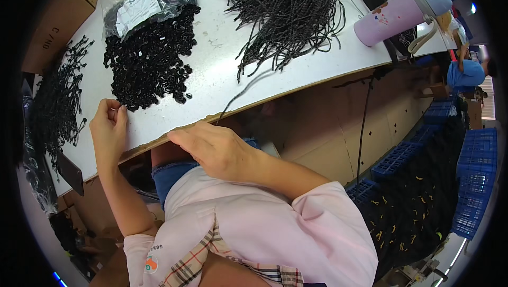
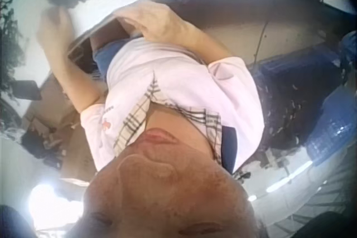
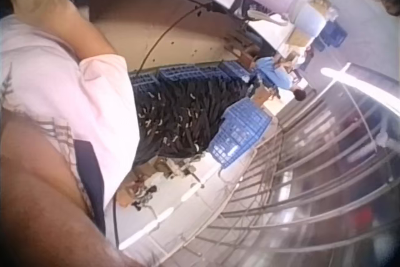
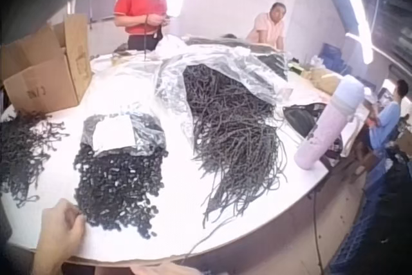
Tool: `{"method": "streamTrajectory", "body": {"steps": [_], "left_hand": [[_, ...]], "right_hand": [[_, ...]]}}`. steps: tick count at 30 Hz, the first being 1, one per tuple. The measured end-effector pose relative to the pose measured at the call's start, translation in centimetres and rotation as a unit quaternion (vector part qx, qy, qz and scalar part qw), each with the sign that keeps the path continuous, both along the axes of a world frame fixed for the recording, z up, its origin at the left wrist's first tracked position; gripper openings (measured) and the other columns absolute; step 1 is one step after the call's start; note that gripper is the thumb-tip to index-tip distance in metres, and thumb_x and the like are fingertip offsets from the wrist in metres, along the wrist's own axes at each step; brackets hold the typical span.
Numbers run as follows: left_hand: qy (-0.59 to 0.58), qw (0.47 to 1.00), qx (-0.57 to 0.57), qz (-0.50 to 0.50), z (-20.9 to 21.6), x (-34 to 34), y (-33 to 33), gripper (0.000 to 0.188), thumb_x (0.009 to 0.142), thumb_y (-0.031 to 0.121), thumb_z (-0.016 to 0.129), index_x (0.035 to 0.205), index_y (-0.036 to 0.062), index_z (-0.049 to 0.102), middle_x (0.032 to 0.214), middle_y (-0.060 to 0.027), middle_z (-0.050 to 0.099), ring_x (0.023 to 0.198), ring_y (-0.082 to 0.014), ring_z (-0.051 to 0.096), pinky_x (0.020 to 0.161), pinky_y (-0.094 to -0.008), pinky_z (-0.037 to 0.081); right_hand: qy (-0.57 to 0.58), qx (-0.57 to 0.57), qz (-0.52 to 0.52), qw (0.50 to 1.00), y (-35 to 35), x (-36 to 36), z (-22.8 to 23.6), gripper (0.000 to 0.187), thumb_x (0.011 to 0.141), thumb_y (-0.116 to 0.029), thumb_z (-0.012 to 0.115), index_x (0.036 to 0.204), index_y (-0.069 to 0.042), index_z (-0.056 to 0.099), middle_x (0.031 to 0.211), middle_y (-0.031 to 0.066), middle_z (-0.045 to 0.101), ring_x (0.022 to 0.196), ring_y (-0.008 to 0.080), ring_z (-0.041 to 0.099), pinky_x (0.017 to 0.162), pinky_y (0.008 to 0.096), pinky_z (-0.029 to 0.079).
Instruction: Manually attaching small black plastic link components to a black cord on a workbench.
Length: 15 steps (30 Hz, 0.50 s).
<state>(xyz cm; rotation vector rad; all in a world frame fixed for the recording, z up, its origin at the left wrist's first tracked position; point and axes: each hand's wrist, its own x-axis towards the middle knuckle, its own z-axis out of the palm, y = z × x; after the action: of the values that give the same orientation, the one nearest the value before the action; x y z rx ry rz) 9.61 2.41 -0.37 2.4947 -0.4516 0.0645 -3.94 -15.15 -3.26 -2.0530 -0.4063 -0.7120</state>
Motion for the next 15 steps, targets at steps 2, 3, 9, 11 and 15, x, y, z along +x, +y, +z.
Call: {"method": "streamTrajectory", "body": {"steps": [2,3,9,11,15], "left_hand": [[0.014,1.0,-0.025,-0.006,-0.2,0.3,0.3,0.008,0.076,0.005,0.053,0.078,-0.0024,0.053,0.052,-0.0067,0.047,0.046,-0.0133,0.042,0.048,-0.0261,0.037],[0.03,0.998,-0.048,-0.01,-0.3,0.4,0.5,0.007,0.075,0.004,0.052,0.078,-0.0025,0.052,0.054,-0.0078,0.047,0.048,-0.0143,0.043,0.049,-0.0265,0.038],[-0.052,0.998,-0.009,-0.038,-1.7,0.5,0.1,0.008,0.078,0.006,0.052,0.081,-0.001,0.051,0.061,-0.0097,0.05,0.054,-0.0158,0.045,0.053,-0.0269,0.04],[-0.033,0.999,0.003,-0.008,-1.1,0.3,0.5,0.011,0.08,0.01,0.053,0.081,-0.0008,0.049,0.061,-0.0096,0.049,0.054,-0.0157,0.044,0.053,-0.028,0.039],[-0.027,0.999,-0.001,-0.033,-1.5,0.9,1.2,0.015,0.082,0.012,0.052,0.08,-0.0018,0.048,0.061,-0.0088,0.049,0.054,-0.015,0.042,0.051,-0.0282,0.038]], "right_hand": [[-0.004,0.022,-0.001,1.0,0.0,-0.2,-0.3,0.028,0.065,0.006,0.055,0.092,0.001,0.054,0.073,0.0099,0.056,0.061,0.0228,0.053,0.053,0.0298,0.046],[-0.006,0.019,-0.006,1.0,0.1,-0.3,-0.4,0.028,0.065,0.006,0.055,0.092,0.001,0.054,0.073,0.0099,0.056,0.061,0.0228,0.053,0.053,0.0298,0.046],[-0.018,-0.012,0.005,1.0,-0.1,-0.8,-0.8,0.02,0.069,-0.003,0.057,0.088,0.0,0.055,0.068,0.0084,0.053,0.06,0.0221,0.055,0.05,0.0295,0.046],[-0.033,0.011,0.009,0.999,0.4,-0.5,-0.6,0.022,0.068,0.0,0.058,0.089,0.001,0.054,0.066,0.0087,0.051,0.056,0.0223,0.054,0.047,0.0297,0.046],[-0.032,0.062,-0.006,0.998,0.5,-0.9,-0.4,0.01,0.073,-0.003,0.056,0.082,0.0,0.052,0.064,0.0087,0.047,0.052,0.0228,0.052,0.044,0.0312,0.044]]}}
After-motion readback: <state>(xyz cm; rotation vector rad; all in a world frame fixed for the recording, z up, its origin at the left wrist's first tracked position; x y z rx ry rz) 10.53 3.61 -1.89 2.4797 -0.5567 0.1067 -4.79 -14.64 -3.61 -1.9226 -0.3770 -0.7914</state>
